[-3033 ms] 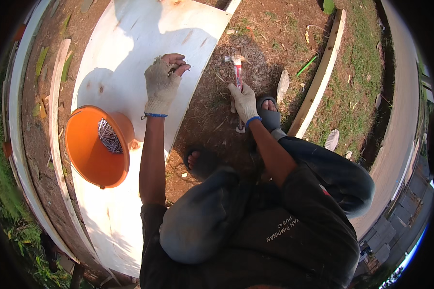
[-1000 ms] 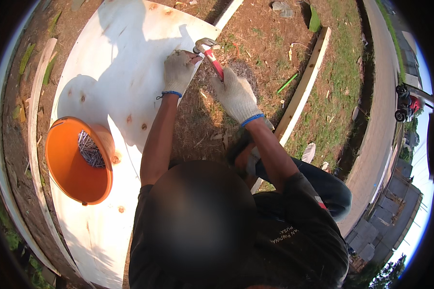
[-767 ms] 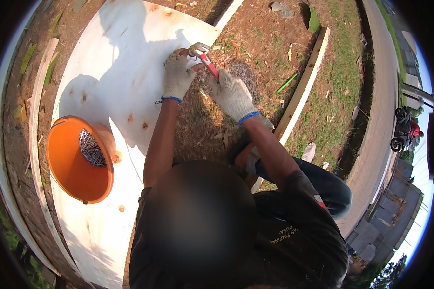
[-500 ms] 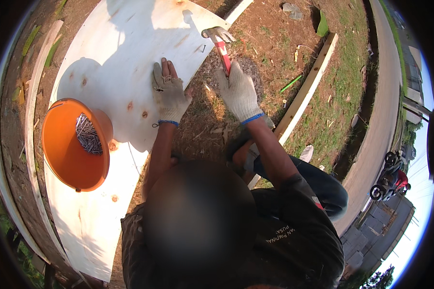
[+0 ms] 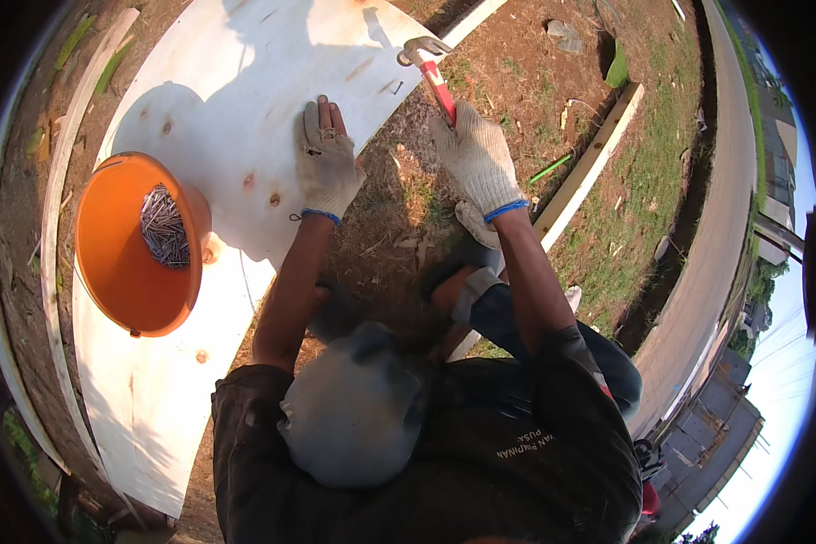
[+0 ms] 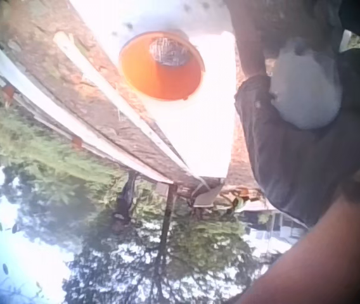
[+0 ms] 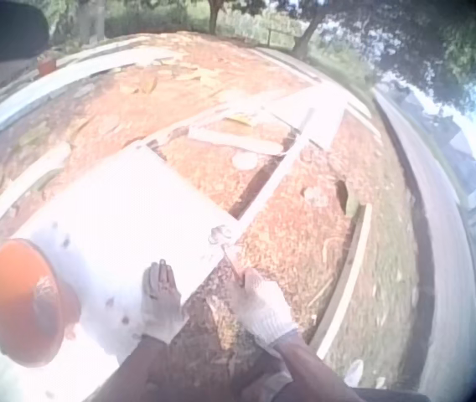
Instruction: The person hammers nails into a white sheet of plywood laid on the ground, repeatedly picking nails from an orange bucket and driving them in with a hammer. The person also repositions a wooden plank and adjusts the plywood during the task.
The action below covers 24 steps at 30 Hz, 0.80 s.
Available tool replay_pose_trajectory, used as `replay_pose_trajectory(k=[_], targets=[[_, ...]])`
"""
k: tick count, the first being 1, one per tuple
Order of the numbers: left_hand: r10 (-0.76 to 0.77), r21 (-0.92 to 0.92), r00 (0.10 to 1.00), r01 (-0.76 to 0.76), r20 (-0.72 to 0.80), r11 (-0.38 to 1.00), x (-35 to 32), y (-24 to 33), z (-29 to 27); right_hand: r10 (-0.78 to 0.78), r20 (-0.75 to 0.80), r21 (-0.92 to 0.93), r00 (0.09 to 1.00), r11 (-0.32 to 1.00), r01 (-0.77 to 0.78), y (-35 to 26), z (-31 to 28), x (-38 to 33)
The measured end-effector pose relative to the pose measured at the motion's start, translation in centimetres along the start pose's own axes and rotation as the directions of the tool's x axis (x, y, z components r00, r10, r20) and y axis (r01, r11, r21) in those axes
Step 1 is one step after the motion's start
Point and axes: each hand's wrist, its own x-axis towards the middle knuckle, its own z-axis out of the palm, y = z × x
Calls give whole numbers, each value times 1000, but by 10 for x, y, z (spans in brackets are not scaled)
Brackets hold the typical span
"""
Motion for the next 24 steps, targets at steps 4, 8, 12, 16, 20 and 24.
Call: replay_pose_trajectory(k=[4, 8, 12, 16, 20, 24], targets=[[8, -30, 998, -10, -68, 1000, -3, 1, -1, -167, -464, 200, 870, 937, 287, -11, -17, -3], [14, -64, 999, -16, -41, 998, -3, 7, -9, -46, -183, 2, 982, 999, 47, 47, 49, -6], [-47, 83, 998, 51, -46, 995, 1, 6, 10, 52, -27, 96, 998, 994, -49, 17, 27, -3], [-8, 62, 995, 14, -95, 998, 2, 8, 9, -35, -375, 249, 926, 959, 137, 14, 26, -9], [34, -104, 993, -46, -109, 993, -4, 5, -6, 34, 38, -73, 999, 997, -31, 49, 59, -2], [-8, -80, 981, -8, -191, 997, 1, -3, -7, -98, -237, 243, 967, 957, 156, 6, 12, -3]])
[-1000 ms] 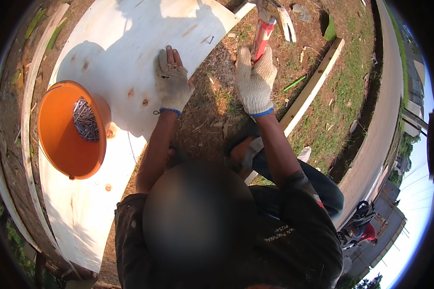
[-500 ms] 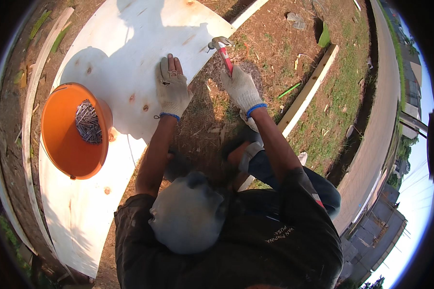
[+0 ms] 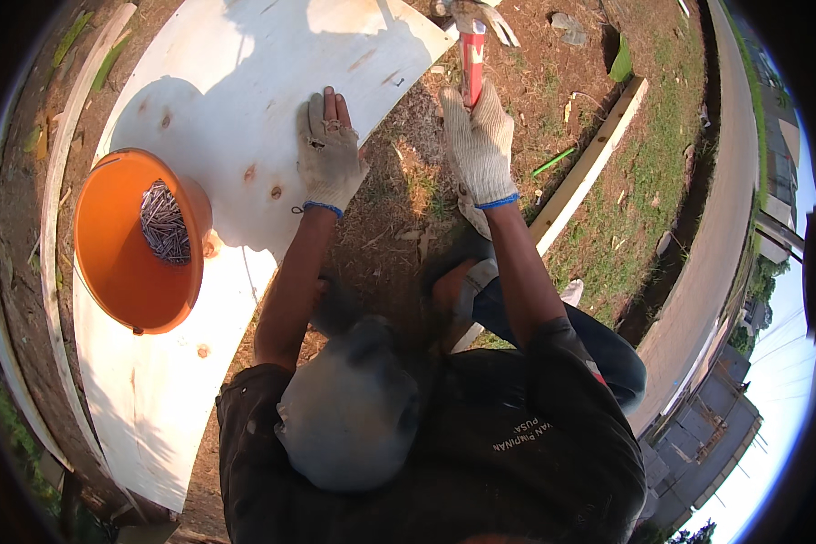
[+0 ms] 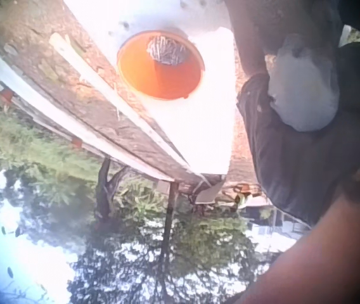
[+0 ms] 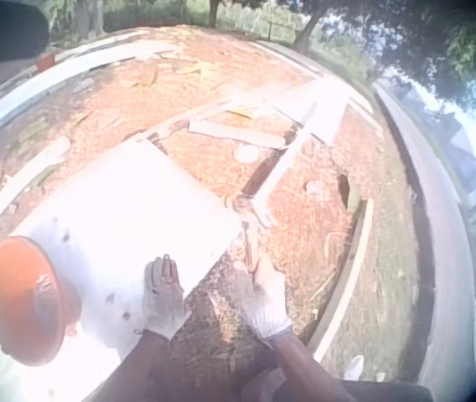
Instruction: The person hammers nails into a white sheet of plywood laid on the ground, repeatedly picking nails from an orange bucket and driving them in with a hammer. The person also repositions a wooden plank and adjusts the plywood during the task.
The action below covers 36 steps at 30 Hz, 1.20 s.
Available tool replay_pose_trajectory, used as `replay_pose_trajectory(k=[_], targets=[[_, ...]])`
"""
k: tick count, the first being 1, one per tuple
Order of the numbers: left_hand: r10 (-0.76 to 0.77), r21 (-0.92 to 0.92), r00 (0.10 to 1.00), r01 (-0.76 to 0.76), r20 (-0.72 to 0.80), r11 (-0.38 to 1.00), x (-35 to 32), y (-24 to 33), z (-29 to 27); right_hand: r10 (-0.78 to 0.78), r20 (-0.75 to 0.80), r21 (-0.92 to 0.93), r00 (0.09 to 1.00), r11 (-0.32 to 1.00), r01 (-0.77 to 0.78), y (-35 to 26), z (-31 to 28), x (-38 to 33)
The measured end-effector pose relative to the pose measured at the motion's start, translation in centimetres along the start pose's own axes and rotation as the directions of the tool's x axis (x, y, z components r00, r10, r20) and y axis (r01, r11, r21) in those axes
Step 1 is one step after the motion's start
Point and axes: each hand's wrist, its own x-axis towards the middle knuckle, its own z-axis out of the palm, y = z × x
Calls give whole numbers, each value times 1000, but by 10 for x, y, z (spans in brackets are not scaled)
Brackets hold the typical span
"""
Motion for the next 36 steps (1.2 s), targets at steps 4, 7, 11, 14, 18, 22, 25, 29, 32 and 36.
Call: replay_pose_trajectory(k=[4, 7, 11, 14, 18, 22, 25, 29, 32, 36], targets=[[4, 410, 996, 31, -84, 912, -2, 15, 25, 225, 129, -313, 966, 933, -175, 52, 29, -20], [21, -92, 999, -17, 36, 996, 3, 5, 6, 273, 223, -243, 936, 945, -218, 48, 15, -3], [51, 41, 991, -56, 126, 998, -3, 0, -5, 214, -147, 222, 966, 959, -178, 16, 5, -6], [84, 9, 991, -85, 109, 996, 0, 10, -4, 85, 51, -176, 995, 982, -75, 86, 36, -20], [65, 49, 992, -71, 106, 996, 7, -3, 1, 256, 144, -52, 956, 967, -251, 24, 2, 3], [96, -35, 994, -94, 55, 995, 0, 5, 3, 133, 146, -108, 980, 987, -118, 80, 33, -23], [93, -27, 994, -92, 53, 995, -3, 4, 15, 230, 227, -203, 946, 961, -185, 67, 27, -3], [109, -40, 994, -108, 20, 993, -1, 3, 4, 291, 145, -18, 946, 956, -291, 42, 21, -28], [120, -35, 991, -118, 64, 992, -2, 4, -6, 232, 271, -317, 934, 938, -141, 83, 35, -13], [114, 79, 990, -121, 87, 989, 0, 0, 4, 262, 6, 96, 965, 960, -262, 38, 23, -27]])
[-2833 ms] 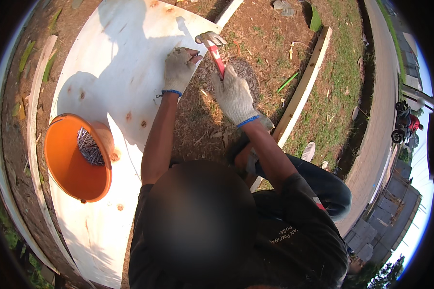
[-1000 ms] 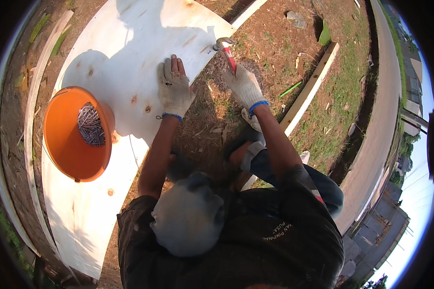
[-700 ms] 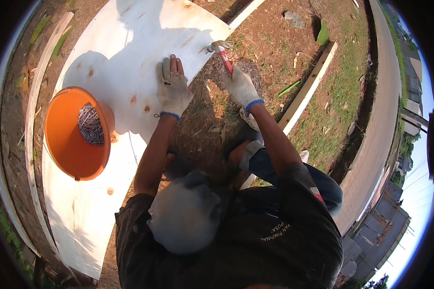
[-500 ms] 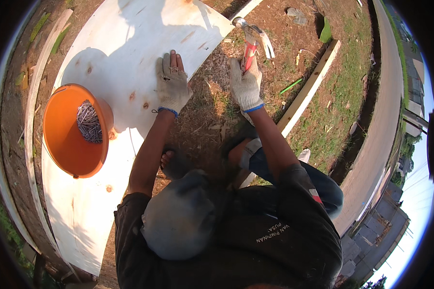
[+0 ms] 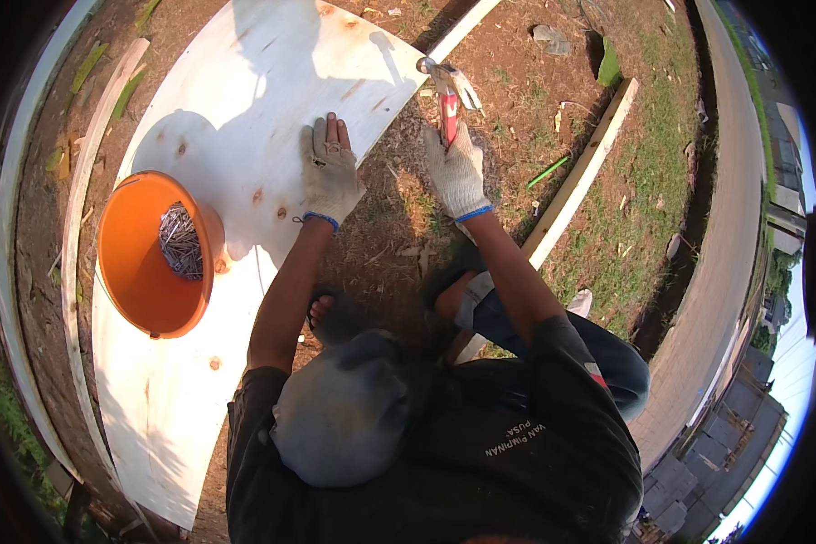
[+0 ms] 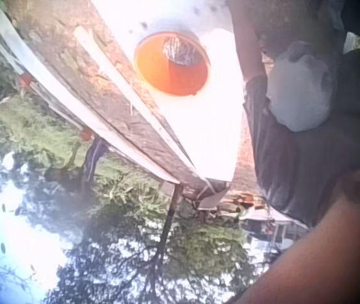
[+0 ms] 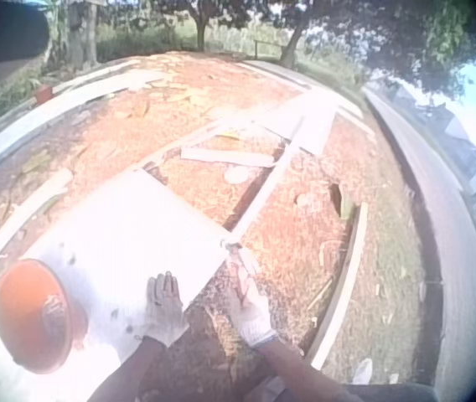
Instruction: The person hammers nails into a white sheet of plywood laid on the ground, repeatedly picking nails from an orange bucket and driving them in with a hammer. The person also repositions a wooden plank and adjusts the plywood during the task.
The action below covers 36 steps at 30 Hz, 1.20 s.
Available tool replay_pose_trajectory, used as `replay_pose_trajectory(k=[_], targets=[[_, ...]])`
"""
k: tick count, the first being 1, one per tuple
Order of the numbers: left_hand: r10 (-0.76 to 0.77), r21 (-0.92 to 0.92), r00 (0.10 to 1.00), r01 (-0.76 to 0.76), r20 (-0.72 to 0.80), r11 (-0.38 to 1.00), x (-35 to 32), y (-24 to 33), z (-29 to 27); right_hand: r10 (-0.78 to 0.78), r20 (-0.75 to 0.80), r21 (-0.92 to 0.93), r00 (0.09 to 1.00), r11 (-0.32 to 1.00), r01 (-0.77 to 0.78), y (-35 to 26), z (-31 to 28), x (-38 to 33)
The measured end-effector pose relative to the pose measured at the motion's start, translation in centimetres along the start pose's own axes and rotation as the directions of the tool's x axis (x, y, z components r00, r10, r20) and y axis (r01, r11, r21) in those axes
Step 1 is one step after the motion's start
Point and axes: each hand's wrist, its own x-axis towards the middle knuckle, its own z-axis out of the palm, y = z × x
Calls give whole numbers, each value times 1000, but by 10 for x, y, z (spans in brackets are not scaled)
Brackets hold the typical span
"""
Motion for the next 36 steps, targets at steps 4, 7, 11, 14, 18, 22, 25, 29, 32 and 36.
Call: replay_pose_trajectory(k=[4, 7, 11, 14, 18, 22, 25, 29, 32, 36], targets=[[41, 75, 999, -43, 27, 996, 0, 6, -4, -193, 394, -382, 899, 855, 351, 35, 16, 22], [36, 43, 999, -37, 23, 998, -1, 5, -2, 28, 194, -229, 981, 973, 18, -2, 10, -5], [32, -12, 993, -30, 117, 999, 0, 10, -20, -10, 318, -305, 948, 946, 112, 45, 21, 9], [59, -69, 995, -65, -82, 995, -13, -11, -7, 12, 221, -215, 975, 976, 37, 1, 9, 9], [-108, -992, 987, 113, 119, -59, -65, -111, -51, 53, 44, 184, 998, 981, -60, 28, 20, -34], [-641, -926, 767, 259, 25, 274, -145, -209, -58, 393, 178, 540, 902, 727, -424, 76, 65, -73], [-617, -671, 786, 481, 44, 564, -179, -267, 5, 482, 217, 667, 849, 561, -490, 102, 83, -105], [-466, -443, 875, 473, 134, 762, -199, -245, 52, 455, 309, 708, 835, 477, -522, 118, 79, -120], [-362, -435, 897, 440, 254, 786, -186, -228, 30, 474, 330, 700, 816, 456, -549, 125, 76, -116], [-318, -438, 889, 442, 329, 783, -181, -222, 16, 478, 350, 706, 806, 431, -562, 124, 76, -114]])
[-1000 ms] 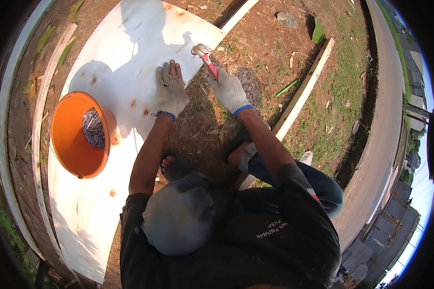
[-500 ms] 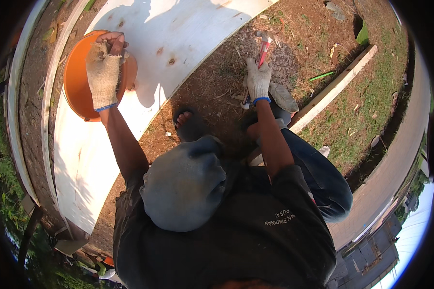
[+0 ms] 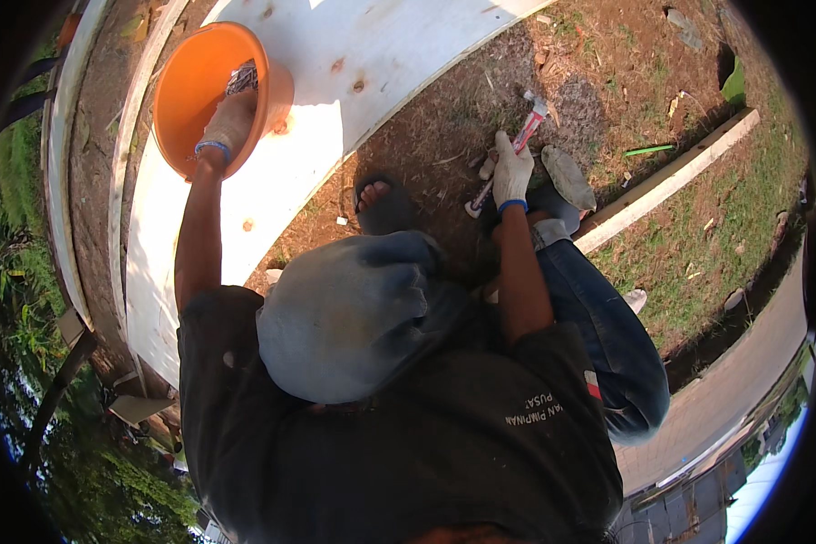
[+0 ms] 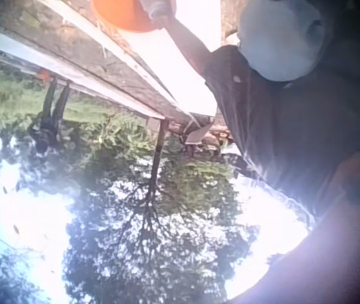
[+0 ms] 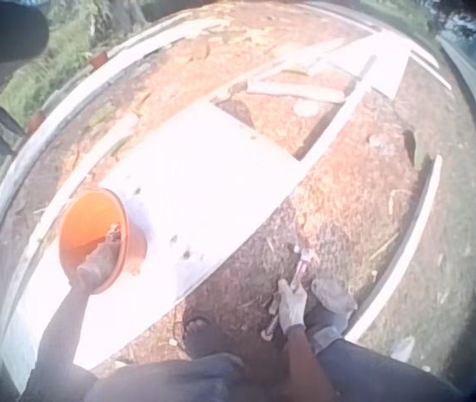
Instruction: The person hammers nails into a white sheet of plywood laid on the ground, repeatedly picking nails from an orange bucket and driving them in with a hammer. The person also repositions a wooden plank and adjusts the plywood during the task.
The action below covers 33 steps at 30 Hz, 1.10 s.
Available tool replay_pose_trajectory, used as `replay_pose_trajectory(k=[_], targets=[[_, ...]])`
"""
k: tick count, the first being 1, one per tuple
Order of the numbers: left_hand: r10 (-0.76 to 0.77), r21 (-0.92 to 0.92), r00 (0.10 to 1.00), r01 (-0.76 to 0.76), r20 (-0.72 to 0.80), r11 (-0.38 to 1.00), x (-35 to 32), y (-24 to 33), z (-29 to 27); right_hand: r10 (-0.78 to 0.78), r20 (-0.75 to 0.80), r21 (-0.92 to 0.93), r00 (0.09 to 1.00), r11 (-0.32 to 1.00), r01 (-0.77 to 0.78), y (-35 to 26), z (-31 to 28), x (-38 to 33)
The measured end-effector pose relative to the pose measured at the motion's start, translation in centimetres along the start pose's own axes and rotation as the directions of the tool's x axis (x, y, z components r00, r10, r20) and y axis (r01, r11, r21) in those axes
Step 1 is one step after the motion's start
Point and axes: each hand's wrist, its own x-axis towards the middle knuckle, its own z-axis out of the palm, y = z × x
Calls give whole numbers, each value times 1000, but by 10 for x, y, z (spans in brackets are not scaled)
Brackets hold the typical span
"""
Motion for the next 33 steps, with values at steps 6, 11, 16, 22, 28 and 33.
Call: replay_pose_trajectory(k=[6, 11, 16, 22, 28, 33], targets=[[-144, -355, 988, 115, -56, 928, 5, -11, -7, 4, 13, 30, 1000, 1000, -5, 4, -4, 6], [-109, -259, 990, 83, -91, 962, -2, -21, -20, 31, 15, 39, 999, 999, -32, -1, -5, 5], [38, 146, 996, -49, 75, 988, -7, -18, -29, 62, 16, 82, 998, 995, -63, -4, 2, 1], [108, 292, 966, -177, 235, 940, 6, -9, -54, 45, 30, 61, 999, 997, -47, -4, -3, 2], [53, -411, 886, -266, -461, 872, -14, -54, -97, 50, 44, 74, 998, 996, -53, -1, -5, 1], [-250, -859, 854, -351, -457, 372, -58, 111, -75, 50, 29, 39, 998, 998, -51, -6, -2, -3]])
